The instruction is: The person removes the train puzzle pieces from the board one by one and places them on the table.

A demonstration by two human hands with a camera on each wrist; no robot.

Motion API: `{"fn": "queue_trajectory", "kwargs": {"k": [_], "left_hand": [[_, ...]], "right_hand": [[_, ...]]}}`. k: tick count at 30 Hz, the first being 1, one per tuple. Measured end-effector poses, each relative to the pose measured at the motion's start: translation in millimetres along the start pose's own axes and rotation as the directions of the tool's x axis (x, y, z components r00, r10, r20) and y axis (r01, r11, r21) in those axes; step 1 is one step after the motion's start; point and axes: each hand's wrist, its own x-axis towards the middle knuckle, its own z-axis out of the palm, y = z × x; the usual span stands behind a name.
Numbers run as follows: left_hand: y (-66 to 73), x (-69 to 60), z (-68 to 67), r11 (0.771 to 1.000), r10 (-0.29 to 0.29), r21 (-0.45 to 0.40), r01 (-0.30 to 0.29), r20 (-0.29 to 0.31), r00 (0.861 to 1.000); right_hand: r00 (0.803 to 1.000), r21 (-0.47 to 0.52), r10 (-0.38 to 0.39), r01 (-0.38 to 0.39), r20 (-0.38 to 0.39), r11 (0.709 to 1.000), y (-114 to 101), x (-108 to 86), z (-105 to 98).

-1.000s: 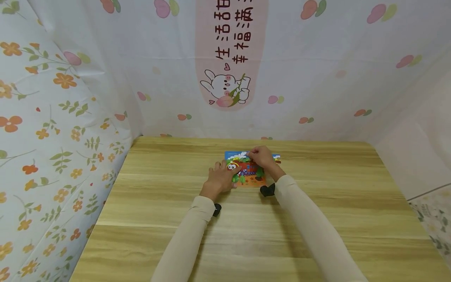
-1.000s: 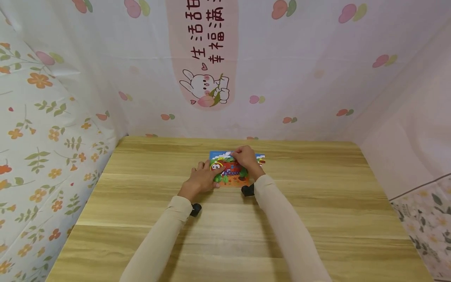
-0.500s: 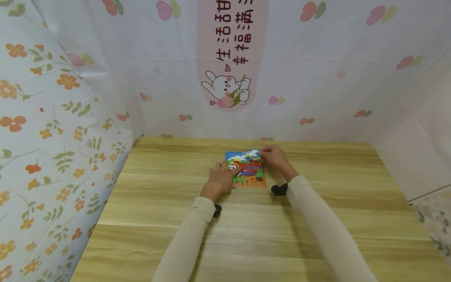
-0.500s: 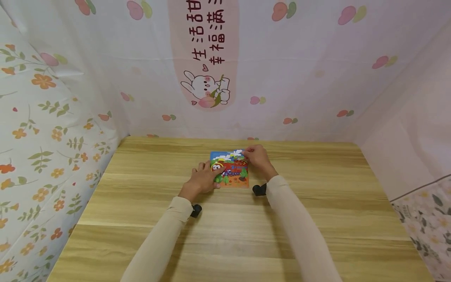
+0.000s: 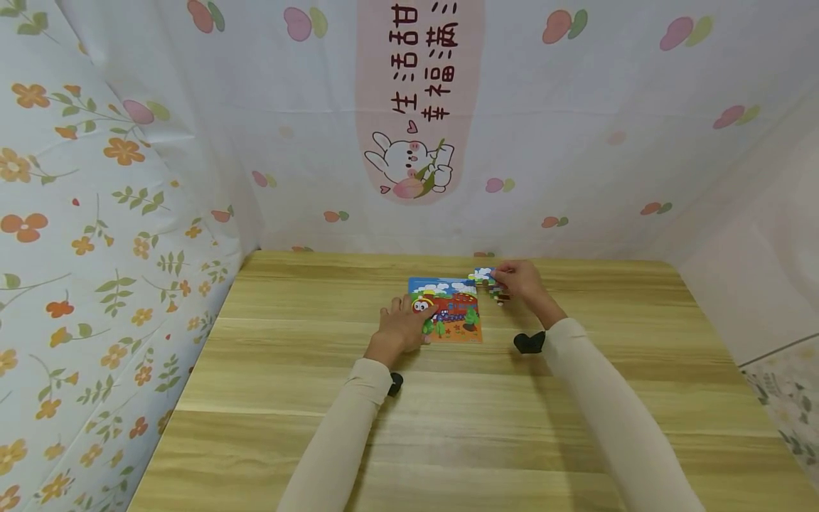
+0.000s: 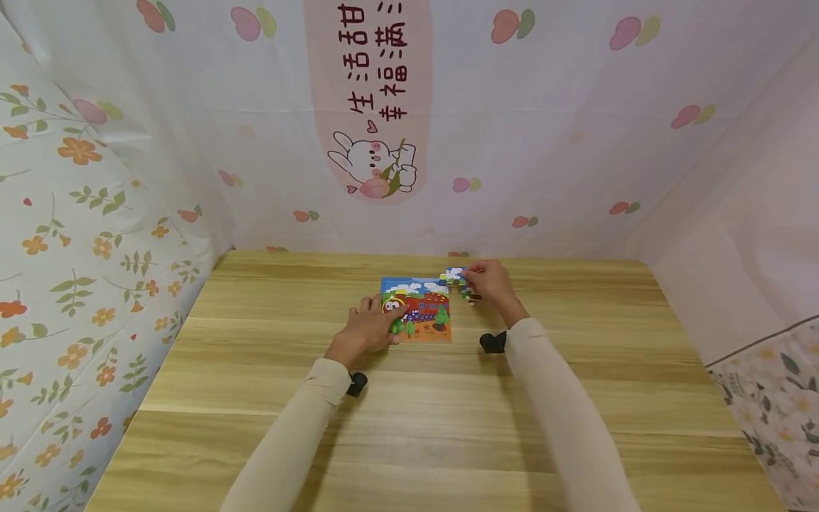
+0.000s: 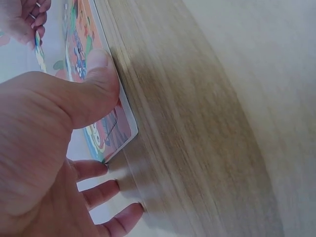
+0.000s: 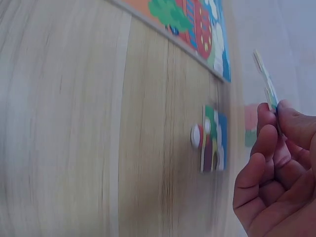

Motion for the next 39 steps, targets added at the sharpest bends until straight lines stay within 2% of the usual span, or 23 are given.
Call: {"fn": "queue_trajectory", "kwargs": {"k": [10,24,39], "left_hand": [[-2.9,-0.3,2.9,1.0,0.013,-0.023,-0.014,-0.021,1.0],[-4.1,-1.3,4.6,0.998,0.021,-0.053,-0.023,-0.029,0.999],[-5.1,-1.9,4.5,0.997,0.022,-0.07,-0.025,-0.032,0.999]], "right_hand": [[1.0,0.013,0.018,-0.018,-0.021,1.0,20,-5.4,-23],[0.999,-0.029,0.029,-0.03,-0.034,0.999,48,-11.0,-49],[0.994,-0.034,0.102,-0.103,-0.039,0.994,68,-12.4,-60]]}}
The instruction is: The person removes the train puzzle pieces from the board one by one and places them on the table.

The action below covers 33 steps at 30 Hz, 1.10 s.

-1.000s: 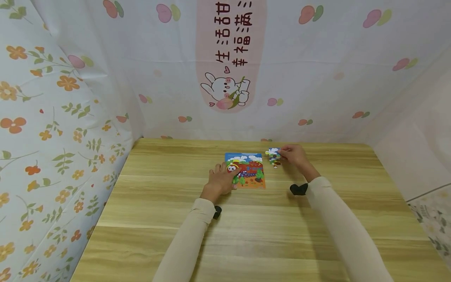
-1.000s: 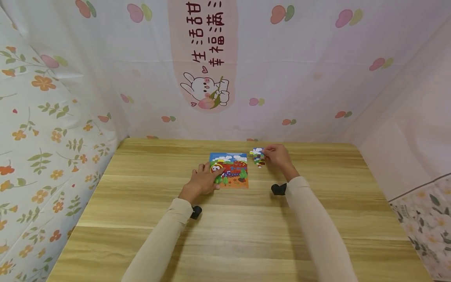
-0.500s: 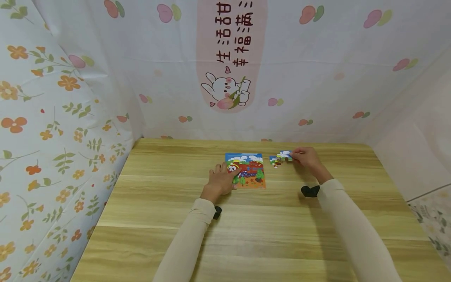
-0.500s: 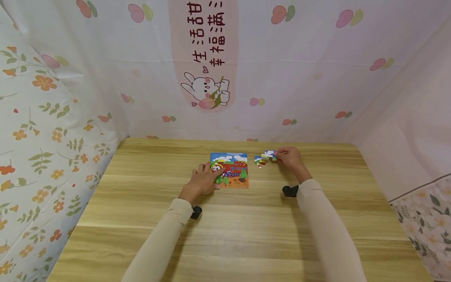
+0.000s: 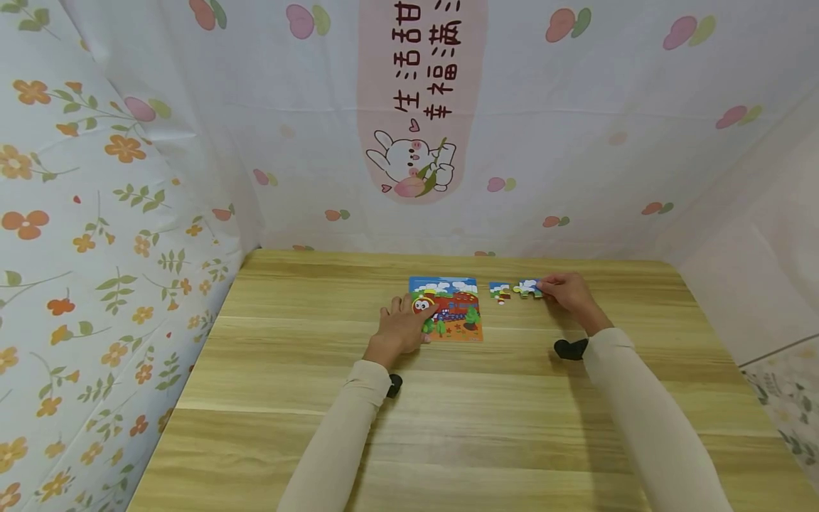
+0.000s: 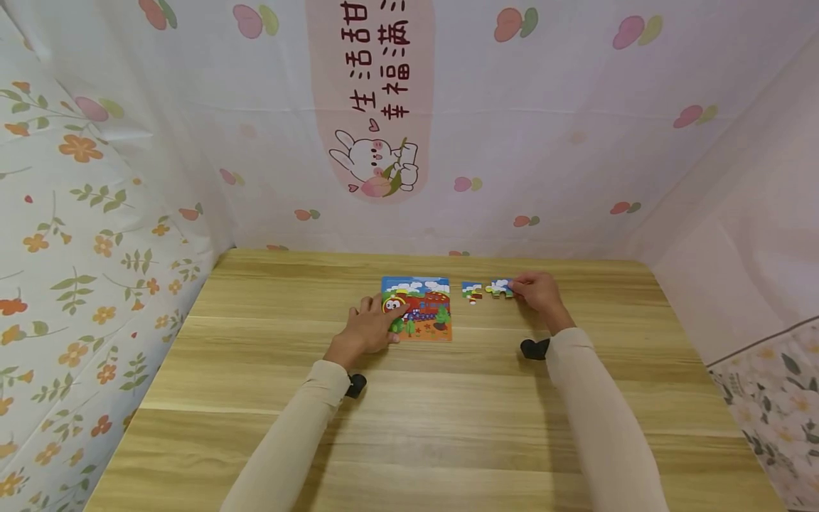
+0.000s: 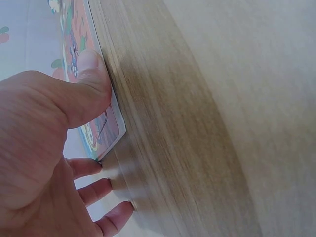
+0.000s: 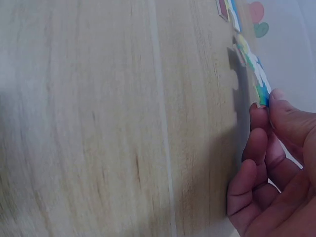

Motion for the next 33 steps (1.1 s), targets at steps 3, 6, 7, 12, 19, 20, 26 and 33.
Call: {"fn": "queue_trajectory", "kwargs": {"k": [3,6,7,12,19,20,26,33], "left_hand": [[0.0,0.1,0.1,1.0,-0.001,-0.001,0.001,-0.002,1.0],[-0.1,0.2,0.1,1.0,-0.003,-0.004,0.003,0.001,1.0],[-0.3,0.2,0.2,1.0,-0.003,-0.003,0.003,0.002,1.0],[-0.7,0.0,1.1,1.0,0.0,-0.001,0.0,-0.003,1.0],[-1.4,-0.3,1.9,1.0,0.007,-0.008,-0.007,-0.007,1.0],[-1.5,-0.4,2.0,1.0,0.007,-0.008,-0.007,-0.007,1.0],[-2.0,-0.2,2.5,1.0,0.008,-0.011,-0.008,-0.007,1.0],[-1.8,0.3,3.9,1.0,0.006,-0.002,-0.006,-0.012,1.0]], "right_hand": [[1.0,-0.045,-0.001,0.0,-0.024,0.999,-1,-1.4,1],[0.999,-0.103,-0.019,0.014,-0.046,0.995,-4,-3.3,3],[0.998,-0.124,-0.023,0.017,-0.052,0.992,-4,-3.6,4],[0.997,-0.184,-0.034,0.02,-0.073,0.983,-8,-4.9,8],[0.994,-0.246,-0.058,0.034,-0.091,0.969,-6,-3.3,12],[0.994,-0.251,-0.063,0.038,-0.091,0.967,-6,-2.7,12],[0.992,-0.266,-0.079,0.05,-0.1,0.963,-5,-1.5,15],[0.991,-0.278,-0.082,0.05,-0.105,0.959,-5,-4.9,16]]}}
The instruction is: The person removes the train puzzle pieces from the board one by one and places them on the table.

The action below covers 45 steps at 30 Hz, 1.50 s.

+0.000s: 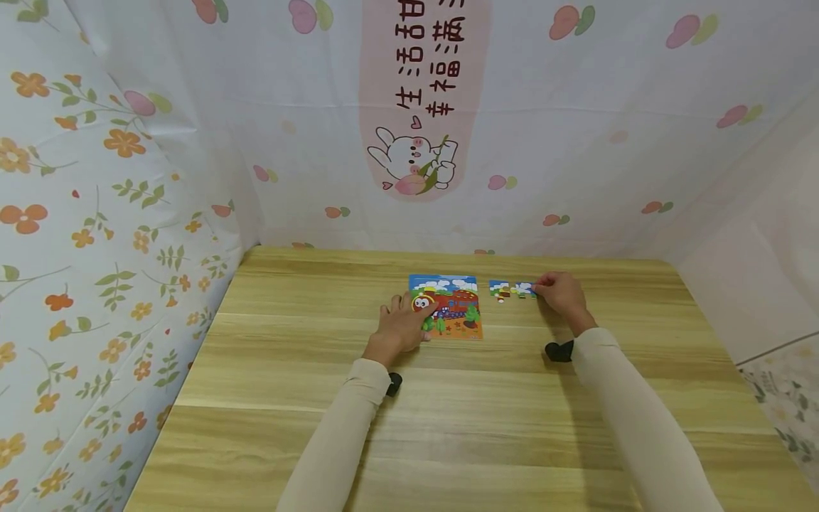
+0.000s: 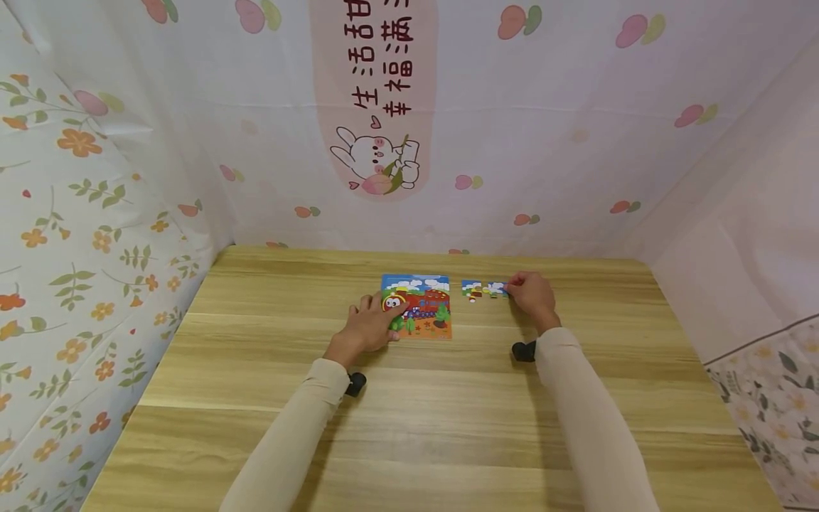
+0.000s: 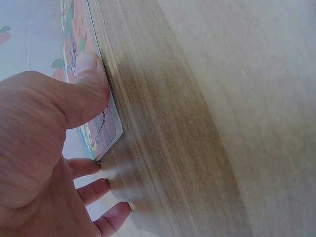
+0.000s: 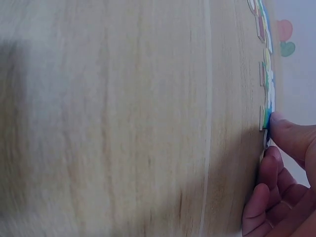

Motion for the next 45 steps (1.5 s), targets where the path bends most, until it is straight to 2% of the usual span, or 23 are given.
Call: {"fn": "queue_trajectory", "kwargs": {"k": [9,12,14,17,21,29,36,39,45], "left_hand": [[1.8,0.7,-0.3,1.0,0.001,-0.009,-0.001,0.013,1.0],[1.4,0.0,-1.1,1.0,-0.007,-0.025,0.008,0.018,1.0],[1.4,-0.3,-1.7,0.999,-0.01,-0.035,0.01,0.015,1.0],[1.1,-0.7,-1.8,0.999,-0.005,-0.043,0.006,0.017,1.0],[0.9,0.1,-1.0,0.999,0.002,-0.041,-0.001,0.019,1.0],[0.3,1.3,0.0,1.0,-0.006,-0.015,0.006,0.012,1.0],[0.7,0.7,-0.9,1.0,-0.012,-0.004,0.012,0.012,1.0],[0.7,0.7,-1.2,1.0,-0.012,-0.008,0.012,0.015,1.0],[-0.3,1.6,-0.5,1.0,-0.005,-0.002,0.005,0.011,1.0]], "right_hand": [[0.999,0.071,0.016,-0.018,0.029,0.997,3,-0.2,-12],[0.999,0.082,-0.032,0.029,0.029,0.996,-3,0.9,-14],[0.995,0.098,-0.079,0.074,0.055,0.992,-10,2.3,-13],[0.977,0.118,-0.156,0.139,0.146,0.983,-21,4.5,-8],[0.938,0.134,-0.228,0.198,0.26,0.971,-37,6.4,-1],[0.906,0.128,-0.304,0.278,0.295,0.952,-71,5.2,10],[0.854,0.032,-0.326,0.344,0.406,0.939,-97,2.7,22],[0.851,-0.012,-0.318,0.355,0.419,0.935,-105,2.7,30],[0.873,-0.091,-0.295,0.355,0.389,0.931,-116,1.6,43]]}}
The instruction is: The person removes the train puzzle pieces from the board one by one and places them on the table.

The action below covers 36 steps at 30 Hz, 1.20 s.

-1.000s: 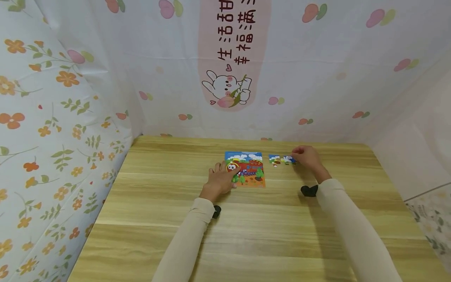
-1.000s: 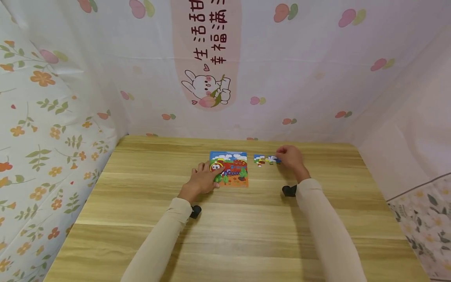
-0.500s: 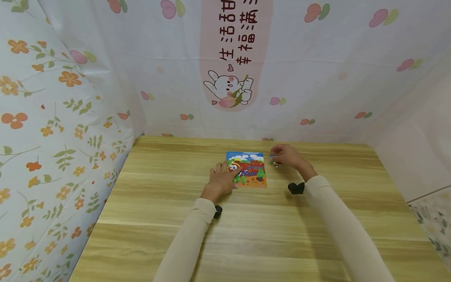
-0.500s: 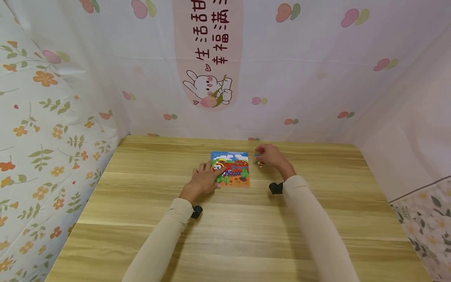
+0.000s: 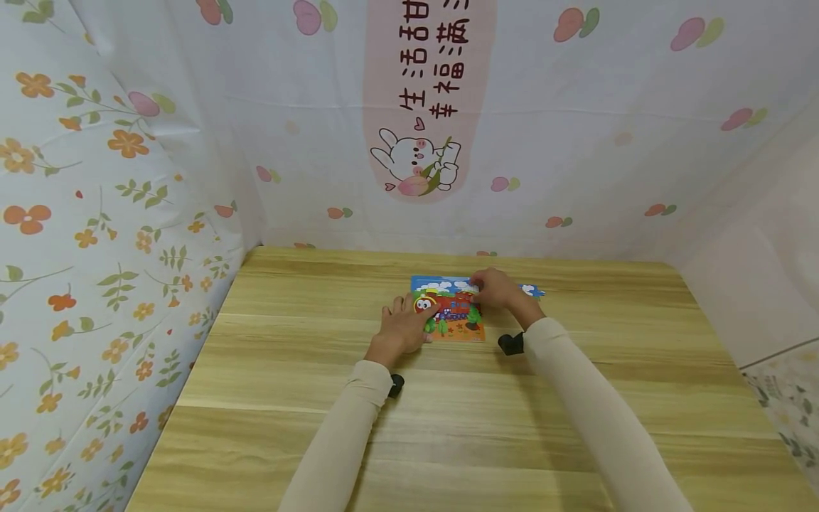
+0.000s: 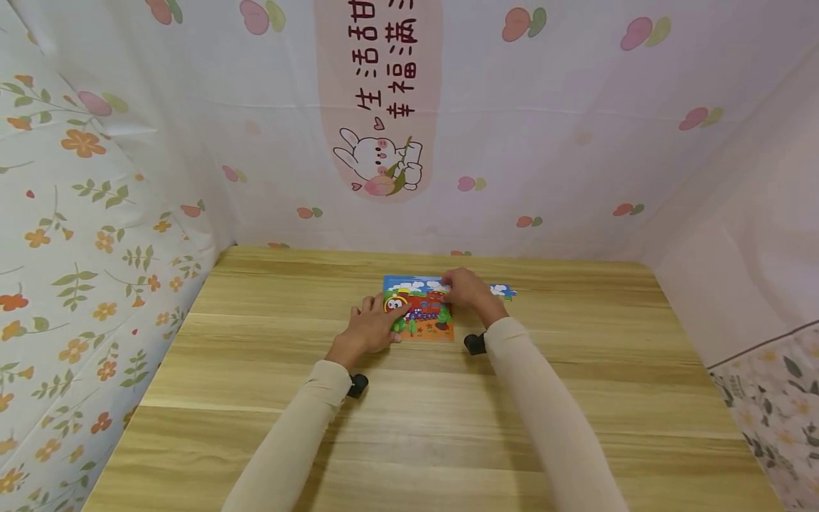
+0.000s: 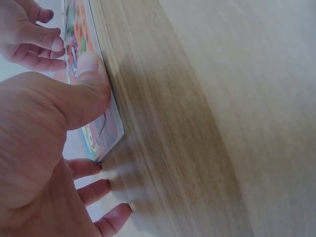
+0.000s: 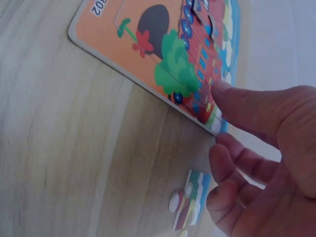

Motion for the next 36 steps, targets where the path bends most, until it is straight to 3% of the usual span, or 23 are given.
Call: {"fn": "queue_trajectory", "kwargs": {"k": [12,17,36], "left_hand": [[-1.0,0.5,1.2,1.0,0.007,-0.005,-0.007,-0.008,1.0],[-0.1,0.0,1.0,1.0,0.004,0.0,-0.004,-0.003,1.0],[0.1,0.4,0.9,1.0,0.003,0.005,-0.002,-0.007,1.0]], "right_hand": [[0.993,-0.023,0.112,-0.111,0.038,0.994,-5,8.7,8],[0.993,-0.002,0.107,-0.107,0.044,0.994,-4,9.1,8],[0.994,0.095,0.089,-0.083,-0.06,0.992,-9,3.3,11]]}}
